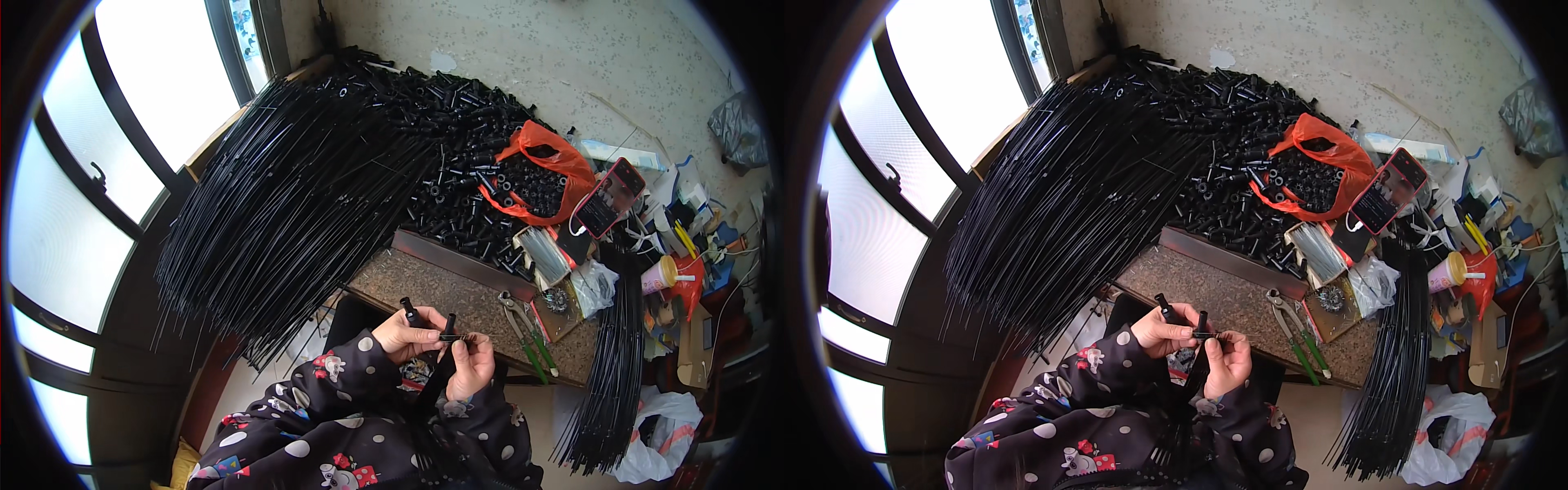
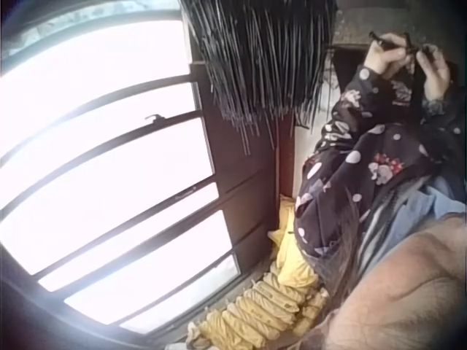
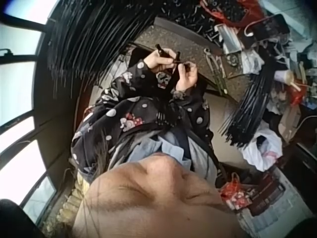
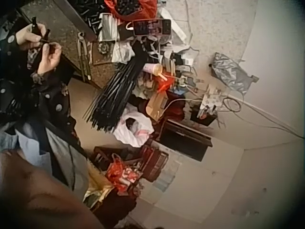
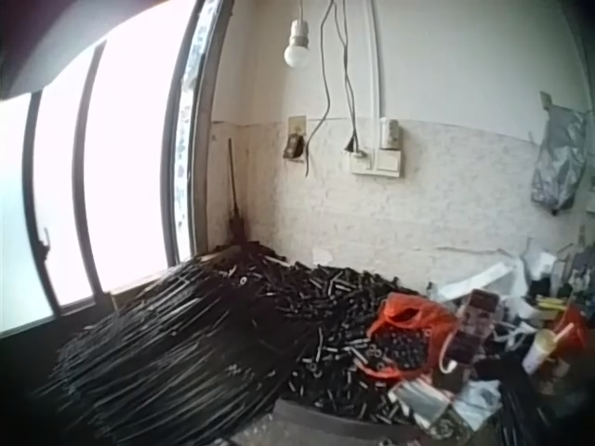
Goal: Processing and organizing bundles of black cables using a handheld tool.
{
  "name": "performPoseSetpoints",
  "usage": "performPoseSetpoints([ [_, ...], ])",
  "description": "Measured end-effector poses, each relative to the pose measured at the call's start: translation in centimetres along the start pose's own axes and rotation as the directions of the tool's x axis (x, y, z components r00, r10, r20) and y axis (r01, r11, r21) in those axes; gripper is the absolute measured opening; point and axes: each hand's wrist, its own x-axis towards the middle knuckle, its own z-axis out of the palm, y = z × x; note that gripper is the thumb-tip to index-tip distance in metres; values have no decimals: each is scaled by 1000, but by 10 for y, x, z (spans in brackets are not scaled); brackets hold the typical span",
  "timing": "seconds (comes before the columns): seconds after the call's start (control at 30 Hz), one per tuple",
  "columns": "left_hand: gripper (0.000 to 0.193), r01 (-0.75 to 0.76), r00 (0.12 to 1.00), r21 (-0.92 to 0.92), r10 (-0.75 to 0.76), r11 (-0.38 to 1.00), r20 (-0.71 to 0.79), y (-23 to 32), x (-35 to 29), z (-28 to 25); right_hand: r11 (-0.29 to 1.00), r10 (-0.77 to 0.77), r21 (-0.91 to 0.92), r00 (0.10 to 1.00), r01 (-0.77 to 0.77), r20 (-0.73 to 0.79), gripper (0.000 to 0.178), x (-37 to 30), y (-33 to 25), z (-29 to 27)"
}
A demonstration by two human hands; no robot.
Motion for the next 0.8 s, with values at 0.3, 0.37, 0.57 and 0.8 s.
performPoseSetpoints([
  [0.3, 28, -41, 998, 60, 43, 997, -35, 1, -1, 9, 1000, 7, 9, 1000, -7, 14, 20, 0, -1, 0],
  [0.37, 28, -82, 996, 94, 86, 992, -33, -1, -2, 10, 1000, 1, -1, 1000, -1, 4, 20, 0, -3, 1],
  [0.57, 26, -403, 885, 666, 452, 628, 109, 1, -13, 28, 1000, -5, 17, 1000, 6, -5, 19, -2, -8, 9],
  [0.8, 27, -236, 949, 358, 294, 903, -117, -13, -12, 17, 965, 187, 161, 975, -205, 122, 15, 2, 3, -7],
])
